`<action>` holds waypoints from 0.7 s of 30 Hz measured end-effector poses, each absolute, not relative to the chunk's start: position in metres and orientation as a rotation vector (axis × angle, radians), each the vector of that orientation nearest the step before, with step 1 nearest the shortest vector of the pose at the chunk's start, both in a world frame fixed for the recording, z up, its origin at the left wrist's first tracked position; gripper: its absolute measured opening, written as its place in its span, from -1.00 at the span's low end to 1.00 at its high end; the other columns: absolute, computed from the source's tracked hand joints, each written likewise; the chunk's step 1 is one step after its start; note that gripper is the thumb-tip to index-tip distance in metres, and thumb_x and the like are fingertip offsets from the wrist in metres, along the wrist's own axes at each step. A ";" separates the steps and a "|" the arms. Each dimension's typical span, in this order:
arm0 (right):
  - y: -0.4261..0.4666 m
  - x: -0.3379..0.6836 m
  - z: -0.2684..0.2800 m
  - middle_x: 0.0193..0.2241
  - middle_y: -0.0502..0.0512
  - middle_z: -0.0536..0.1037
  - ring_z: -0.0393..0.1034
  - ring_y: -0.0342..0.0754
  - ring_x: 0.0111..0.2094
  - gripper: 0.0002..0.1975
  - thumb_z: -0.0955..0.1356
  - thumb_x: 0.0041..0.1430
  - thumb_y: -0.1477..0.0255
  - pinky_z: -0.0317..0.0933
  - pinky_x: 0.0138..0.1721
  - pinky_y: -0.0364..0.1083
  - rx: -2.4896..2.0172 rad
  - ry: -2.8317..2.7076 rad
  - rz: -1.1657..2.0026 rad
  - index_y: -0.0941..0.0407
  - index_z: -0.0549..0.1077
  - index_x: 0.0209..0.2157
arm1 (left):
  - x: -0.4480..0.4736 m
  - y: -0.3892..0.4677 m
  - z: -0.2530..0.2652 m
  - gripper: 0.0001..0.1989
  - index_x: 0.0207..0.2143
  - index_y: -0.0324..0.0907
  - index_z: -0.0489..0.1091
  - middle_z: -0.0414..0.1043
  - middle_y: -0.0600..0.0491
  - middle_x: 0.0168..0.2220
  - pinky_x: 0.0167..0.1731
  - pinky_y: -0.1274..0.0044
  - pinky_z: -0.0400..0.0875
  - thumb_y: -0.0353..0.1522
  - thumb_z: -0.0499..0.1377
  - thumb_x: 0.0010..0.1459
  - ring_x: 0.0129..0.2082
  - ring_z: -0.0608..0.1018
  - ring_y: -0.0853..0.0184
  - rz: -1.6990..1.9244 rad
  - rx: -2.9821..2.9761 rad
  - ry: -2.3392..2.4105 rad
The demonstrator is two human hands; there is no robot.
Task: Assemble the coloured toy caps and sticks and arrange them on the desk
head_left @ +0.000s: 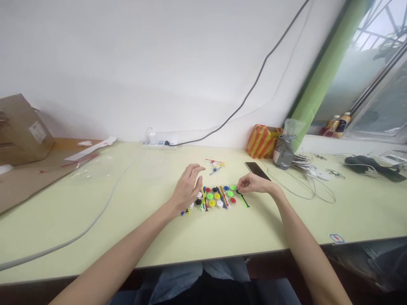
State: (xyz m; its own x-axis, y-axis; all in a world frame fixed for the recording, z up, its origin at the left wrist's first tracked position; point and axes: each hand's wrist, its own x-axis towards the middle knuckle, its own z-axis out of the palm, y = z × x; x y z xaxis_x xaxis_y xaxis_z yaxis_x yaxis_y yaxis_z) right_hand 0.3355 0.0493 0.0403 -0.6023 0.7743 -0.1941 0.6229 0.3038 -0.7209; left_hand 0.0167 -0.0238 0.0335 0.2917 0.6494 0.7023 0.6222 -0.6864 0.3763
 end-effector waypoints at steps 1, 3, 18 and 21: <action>0.050 0.335 0.041 -0.43 0.15 0.61 0.43 -0.05 -0.41 -0.69 0.47 -0.03 0.27 0.25 -0.37 -0.12 -1.294 -2.379 1.178 0.22 0.60 -0.32 | 0.017 -0.024 0.034 -0.70 0.10 -0.13 0.27 0.29 -0.11 0.06 0.14 0.31 0.33 -0.43 -0.06 0.38 0.11 0.39 0.19 1.397 2.500 1.228; 0.049 0.333 0.042 -0.45 0.14 0.60 0.42 -0.05 -0.42 -0.70 0.48 -0.04 0.27 0.25 -0.38 -0.12 -1.284 -2.383 1.166 0.22 0.60 -0.33 | 0.017 -0.025 0.034 -0.71 0.09 -0.12 0.28 0.30 -0.10 0.04 0.13 0.32 0.34 -0.43 -0.06 0.38 0.10 0.40 0.20 1.434 2.501 1.213; 0.040 0.333 0.035 -0.56 0.02 0.49 0.27 -0.13 -0.51 -0.75 0.42 0.02 0.30 0.14 -0.44 -0.14 -1.201 -2.370 0.985 0.20 0.60 -0.33 | 0.008 -0.020 0.039 -0.70 0.09 -0.12 0.28 0.29 -0.10 0.04 0.13 0.31 0.33 -0.43 -0.07 0.38 0.11 0.39 0.21 1.546 2.474 1.212; 0.040 0.332 0.032 -0.56 0.00 0.48 0.26 -0.13 -0.52 -0.77 0.41 0.01 0.33 0.12 -0.46 -0.14 -1.236 -2.408 0.964 0.19 0.60 -0.33 | 0.010 -0.021 0.038 -0.70 0.10 -0.12 0.27 0.29 -0.10 0.05 0.13 0.30 0.33 -0.43 -0.08 0.39 0.11 0.38 0.21 1.513 2.486 1.194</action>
State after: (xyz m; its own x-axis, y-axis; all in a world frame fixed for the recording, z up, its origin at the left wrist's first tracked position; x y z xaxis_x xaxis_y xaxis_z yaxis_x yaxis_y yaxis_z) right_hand 0.3320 0.0405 0.0324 -0.6008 0.7970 -0.0612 0.6191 0.4155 -0.6664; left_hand 0.0104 -0.0213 0.0379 0.2490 0.5980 0.7618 0.6019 -0.7118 0.3621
